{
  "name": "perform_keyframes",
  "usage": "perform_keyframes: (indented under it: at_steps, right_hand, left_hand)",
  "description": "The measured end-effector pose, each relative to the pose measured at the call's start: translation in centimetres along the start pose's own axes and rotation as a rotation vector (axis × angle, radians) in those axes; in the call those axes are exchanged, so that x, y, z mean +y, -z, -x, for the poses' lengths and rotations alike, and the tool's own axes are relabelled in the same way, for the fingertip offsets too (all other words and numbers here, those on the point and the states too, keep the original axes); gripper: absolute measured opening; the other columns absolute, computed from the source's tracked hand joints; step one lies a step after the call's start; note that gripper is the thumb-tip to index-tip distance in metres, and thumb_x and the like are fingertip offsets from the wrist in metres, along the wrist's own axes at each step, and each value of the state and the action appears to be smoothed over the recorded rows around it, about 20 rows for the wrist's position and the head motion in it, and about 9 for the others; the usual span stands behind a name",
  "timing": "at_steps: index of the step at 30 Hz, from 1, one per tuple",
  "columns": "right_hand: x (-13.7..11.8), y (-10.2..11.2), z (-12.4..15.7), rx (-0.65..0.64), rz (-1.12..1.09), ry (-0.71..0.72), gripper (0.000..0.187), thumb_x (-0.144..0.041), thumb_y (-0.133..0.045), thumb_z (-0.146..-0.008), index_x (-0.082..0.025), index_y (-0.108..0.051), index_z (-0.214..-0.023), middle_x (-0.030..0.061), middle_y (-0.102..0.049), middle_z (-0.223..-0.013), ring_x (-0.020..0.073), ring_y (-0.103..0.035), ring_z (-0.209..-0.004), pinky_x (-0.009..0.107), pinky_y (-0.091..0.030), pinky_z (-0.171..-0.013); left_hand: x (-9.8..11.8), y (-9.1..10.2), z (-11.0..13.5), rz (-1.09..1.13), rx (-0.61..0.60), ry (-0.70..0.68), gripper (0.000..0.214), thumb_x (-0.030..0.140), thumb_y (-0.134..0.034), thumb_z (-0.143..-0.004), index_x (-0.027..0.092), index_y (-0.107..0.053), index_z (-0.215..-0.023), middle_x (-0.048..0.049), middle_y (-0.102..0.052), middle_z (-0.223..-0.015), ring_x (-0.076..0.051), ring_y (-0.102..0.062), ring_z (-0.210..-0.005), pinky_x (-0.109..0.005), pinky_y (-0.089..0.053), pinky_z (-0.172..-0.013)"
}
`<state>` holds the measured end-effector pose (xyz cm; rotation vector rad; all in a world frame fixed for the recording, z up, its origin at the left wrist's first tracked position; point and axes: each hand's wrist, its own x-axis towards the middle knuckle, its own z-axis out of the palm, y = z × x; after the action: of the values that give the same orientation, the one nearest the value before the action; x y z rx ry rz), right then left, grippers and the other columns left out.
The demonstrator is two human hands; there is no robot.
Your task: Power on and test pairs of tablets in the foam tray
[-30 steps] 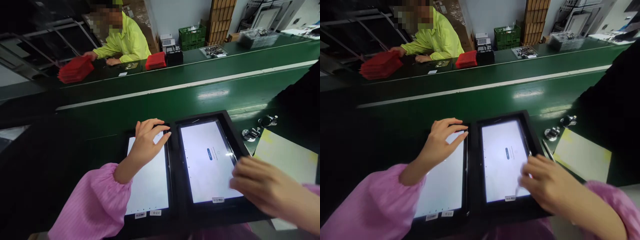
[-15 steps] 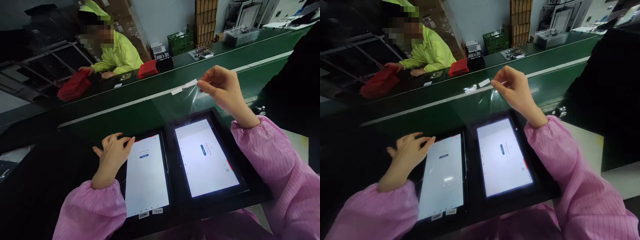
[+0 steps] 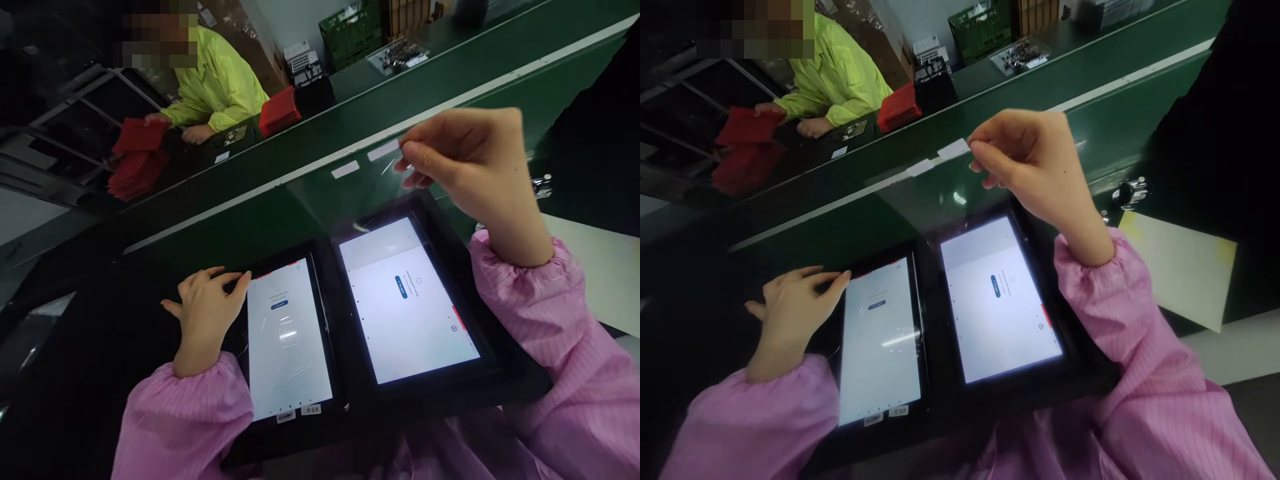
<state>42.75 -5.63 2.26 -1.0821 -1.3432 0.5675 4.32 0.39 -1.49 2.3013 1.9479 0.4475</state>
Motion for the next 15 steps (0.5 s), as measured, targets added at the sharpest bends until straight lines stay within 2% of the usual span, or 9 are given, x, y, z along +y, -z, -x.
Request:
perform_keyframes:
  at_steps: [3,6,8,11,13,15]
  right_hand:
    - [-0.6,-0.1,0.2,0.031,0.056,0.062,0.019,-0.002,-0.069,-0.092,-0.018,-0.070,-0.081,-0.0023,-0.072,-0.075,0.0098,-0.071,-0.067,0.022,-0.061,-0.061]
    - [-0.5,-0.2,0.3,0.017,0.074,0.066,0.019,-0.005,-0.069,-0.093,-0.020,-0.068,-0.081,-0.0035,-0.071,-0.075,0.0091,-0.071,-0.067,0.023,-0.061,-0.060]
    - [-0.2,-0.3,0.5,0.027,0.090,0.040,0.015,-0.012,-0.070,-0.096,-0.020,-0.068,-0.084,-0.0035,-0.071,-0.077,0.0097,-0.071,-0.068,0.025,-0.060,-0.058]
    - [0.2,-0.3,0.9,0.042,0.109,-0.005,0.011,-0.020,-0.071,-0.098,-0.020,-0.067,-0.087,-0.0035,-0.072,-0.082,0.0099,-0.072,-0.070,0.024,-0.059,-0.056]
    - [0.1,-0.2,1.3,0.016,0.095,-0.041,0.013,-0.022,-0.071,-0.098,-0.020,-0.065,-0.087,-0.0043,-0.073,-0.083,0.0084,-0.071,-0.068,0.022,-0.058,-0.055]
    - [-0.3,-0.1,1.9,-0.009,0.088,-0.112,0.015,-0.023,-0.068,-0.100,-0.021,-0.063,-0.086,-0.0047,-0.073,-0.082,0.0078,-0.071,-0.067,0.022,-0.058,-0.057]
  left_hand:
    - [1.7,0.2,0.1,-0.017,0.017,0.167,0.024,0.038,-0.067,-0.087,0.021,-0.071,-0.070,-0.0110,-0.070,-0.112,-0.052,-0.050,-0.134,-0.090,-0.021,-0.109]
    - [2.1,0.3,0.1,0.008,0.034,0.173,0.016,0.032,-0.072,-0.079,0.024,-0.069,-0.066,-0.0075,-0.074,-0.107,-0.045,-0.057,-0.132,-0.076,-0.033,-0.114]
    - [2.4,0.7,0.9,0.104,0.057,0.132,0.012,0.033,-0.074,-0.074,0.024,-0.069,-0.067,-0.0063,-0.076,-0.099,-0.039,-0.065,-0.119,-0.065,-0.044,-0.112]
    - [3.8,2.2,3.6,0.370,0.006,0.060,0.016,0.039,-0.070,-0.078,0.024,-0.071,-0.077,-0.0049,-0.078,-0.094,-0.027,-0.072,-0.094,-0.045,-0.060,-0.090]
    - [5.1,3.5,5.5,0.462,-0.057,0.066,0.020,0.042,-0.068,-0.083,0.023,-0.070,-0.080,-0.0046,-0.079,-0.098,-0.022,-0.072,-0.082,-0.034,-0.061,-0.072]
    - [5.9,4.7,6.7,0.490,-0.071,0.107,0.022,0.043,-0.069,-0.086,0.023,-0.066,-0.078,-0.0052,-0.080,-0.101,-0.019,-0.071,-0.076,-0.029,-0.057,-0.060]
